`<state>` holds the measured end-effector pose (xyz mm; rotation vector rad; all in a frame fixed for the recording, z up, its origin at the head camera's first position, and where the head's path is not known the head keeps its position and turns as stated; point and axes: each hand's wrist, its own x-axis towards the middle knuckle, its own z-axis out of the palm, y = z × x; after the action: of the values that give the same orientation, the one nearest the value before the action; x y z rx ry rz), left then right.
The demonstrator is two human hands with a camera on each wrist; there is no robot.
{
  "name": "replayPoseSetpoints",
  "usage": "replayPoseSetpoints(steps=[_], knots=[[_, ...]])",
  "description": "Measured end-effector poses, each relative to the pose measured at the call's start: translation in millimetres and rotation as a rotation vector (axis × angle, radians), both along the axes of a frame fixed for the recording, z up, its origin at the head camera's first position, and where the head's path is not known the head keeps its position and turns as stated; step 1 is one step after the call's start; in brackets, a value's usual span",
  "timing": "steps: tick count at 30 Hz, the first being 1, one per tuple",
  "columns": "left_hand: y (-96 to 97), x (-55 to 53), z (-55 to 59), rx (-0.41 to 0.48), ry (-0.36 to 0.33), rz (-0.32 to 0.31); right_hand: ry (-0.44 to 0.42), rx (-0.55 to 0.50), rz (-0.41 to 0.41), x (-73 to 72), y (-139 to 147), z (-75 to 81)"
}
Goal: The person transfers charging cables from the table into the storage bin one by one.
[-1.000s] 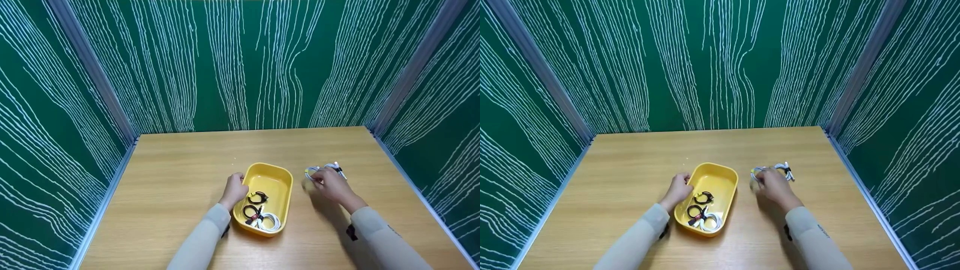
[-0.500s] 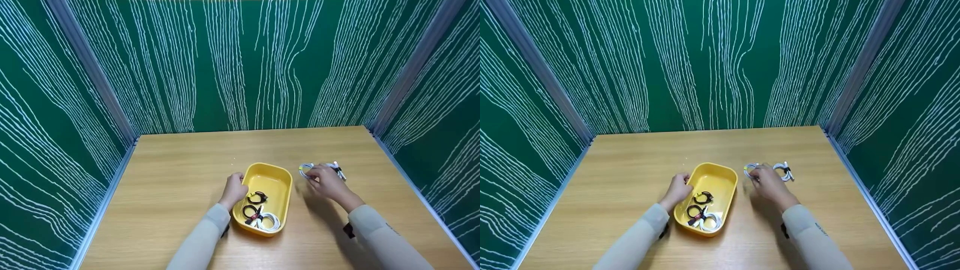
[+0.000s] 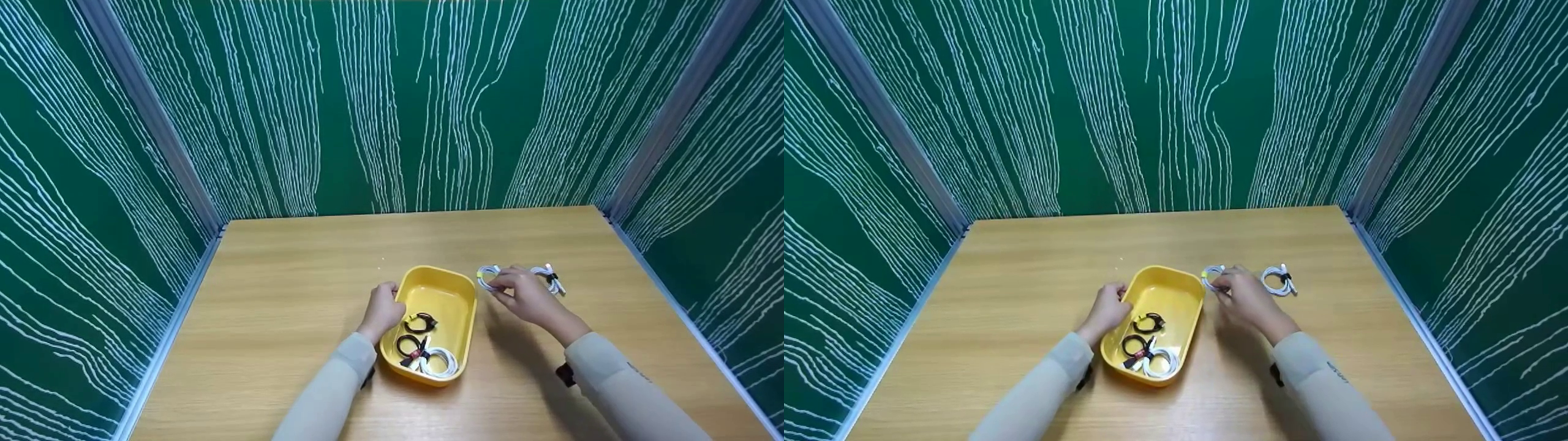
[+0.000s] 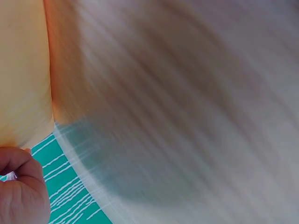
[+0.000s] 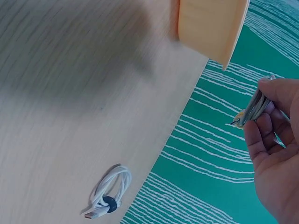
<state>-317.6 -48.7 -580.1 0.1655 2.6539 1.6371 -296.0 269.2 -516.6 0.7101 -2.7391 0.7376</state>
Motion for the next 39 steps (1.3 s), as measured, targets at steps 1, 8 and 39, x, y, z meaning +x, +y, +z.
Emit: replayPoseSetpoints(steps=[1, 8, 39], knots=[[-0.1, 0.1, -0.3, -0.001, 0.014, -0.004, 0.003, -0.003, 0.010, -0.1, -1, -0.1], [-1.2, -1.3, -3.8, -0.005, 0.066, -0.018, 0.016, 0.025, 0.066, 1.1, -10, 4.1], [-4.1, -6.7, -13.6, 0.027, 0.076, -0.023, -0.047, 0.177, 0.441, -6.7, -41, 6.8]])
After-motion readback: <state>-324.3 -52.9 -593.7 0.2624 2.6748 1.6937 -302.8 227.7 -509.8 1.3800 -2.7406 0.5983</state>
